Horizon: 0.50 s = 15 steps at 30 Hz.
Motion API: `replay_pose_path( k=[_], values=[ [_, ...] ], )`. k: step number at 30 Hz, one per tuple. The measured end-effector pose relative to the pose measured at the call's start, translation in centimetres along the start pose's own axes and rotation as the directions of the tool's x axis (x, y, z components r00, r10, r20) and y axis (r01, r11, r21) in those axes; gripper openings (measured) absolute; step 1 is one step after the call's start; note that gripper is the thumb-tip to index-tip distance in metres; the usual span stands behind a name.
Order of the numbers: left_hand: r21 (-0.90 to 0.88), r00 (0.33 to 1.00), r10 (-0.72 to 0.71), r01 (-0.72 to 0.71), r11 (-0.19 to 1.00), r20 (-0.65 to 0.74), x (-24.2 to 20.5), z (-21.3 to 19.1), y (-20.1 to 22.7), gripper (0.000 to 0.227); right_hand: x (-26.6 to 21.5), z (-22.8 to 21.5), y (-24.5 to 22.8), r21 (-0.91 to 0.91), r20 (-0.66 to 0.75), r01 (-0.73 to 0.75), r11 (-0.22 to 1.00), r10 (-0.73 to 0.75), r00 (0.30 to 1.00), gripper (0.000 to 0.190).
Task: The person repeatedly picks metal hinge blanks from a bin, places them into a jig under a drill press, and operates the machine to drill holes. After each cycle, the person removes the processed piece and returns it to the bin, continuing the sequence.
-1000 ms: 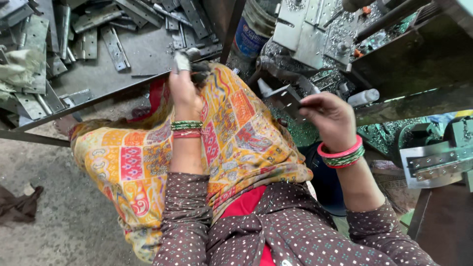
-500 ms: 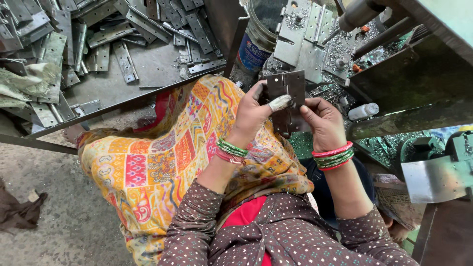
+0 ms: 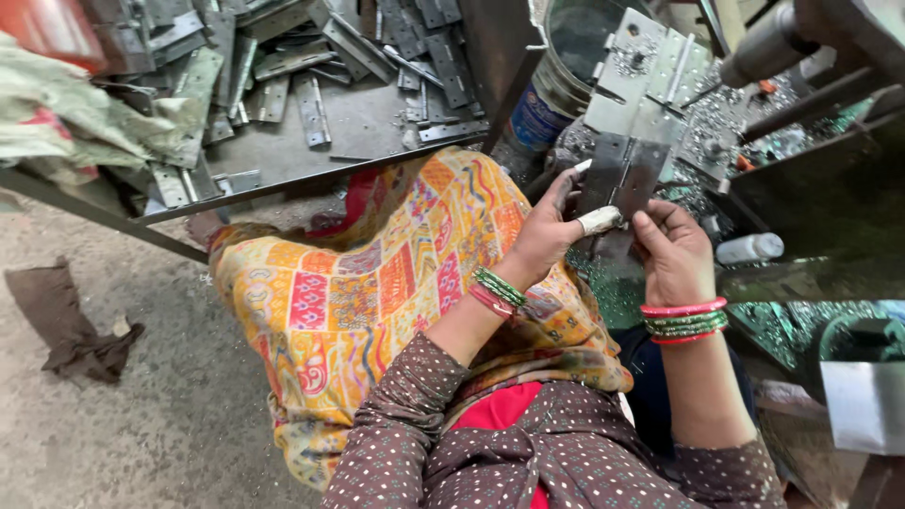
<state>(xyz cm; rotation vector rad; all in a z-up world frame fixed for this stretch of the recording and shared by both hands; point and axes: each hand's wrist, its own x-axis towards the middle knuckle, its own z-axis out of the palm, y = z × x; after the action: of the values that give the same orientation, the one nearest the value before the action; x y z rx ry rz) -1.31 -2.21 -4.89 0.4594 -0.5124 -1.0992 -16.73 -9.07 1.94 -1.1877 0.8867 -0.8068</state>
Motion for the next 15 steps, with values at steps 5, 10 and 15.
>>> replay_pose_path(
  k=[5,10,15],
  values=[
    [0.085,0.95,-0.061,0.09,0.992,-0.305,1.3,-3.9,0.9,0.053,-0.4,-2.0,-1.6,-0.728,0.179,0.361,0.583,-0.346,0.921,0.038],
    [0.361,0.857,0.167,0.024,0.932,-0.487,2.3,-11.0,4.4,0.055,0.4,-6.4,-3.2,-0.916,0.399,0.346,-0.202,-0.386,0.832,0.046],
    [0.499,0.707,0.336,0.028,0.866,-0.622,1.6,-17.8,8.1,0.051,0.8,-7.8,-1.3,-0.991,0.013,0.009,0.132,0.032,0.999,0.052]
  ],
)
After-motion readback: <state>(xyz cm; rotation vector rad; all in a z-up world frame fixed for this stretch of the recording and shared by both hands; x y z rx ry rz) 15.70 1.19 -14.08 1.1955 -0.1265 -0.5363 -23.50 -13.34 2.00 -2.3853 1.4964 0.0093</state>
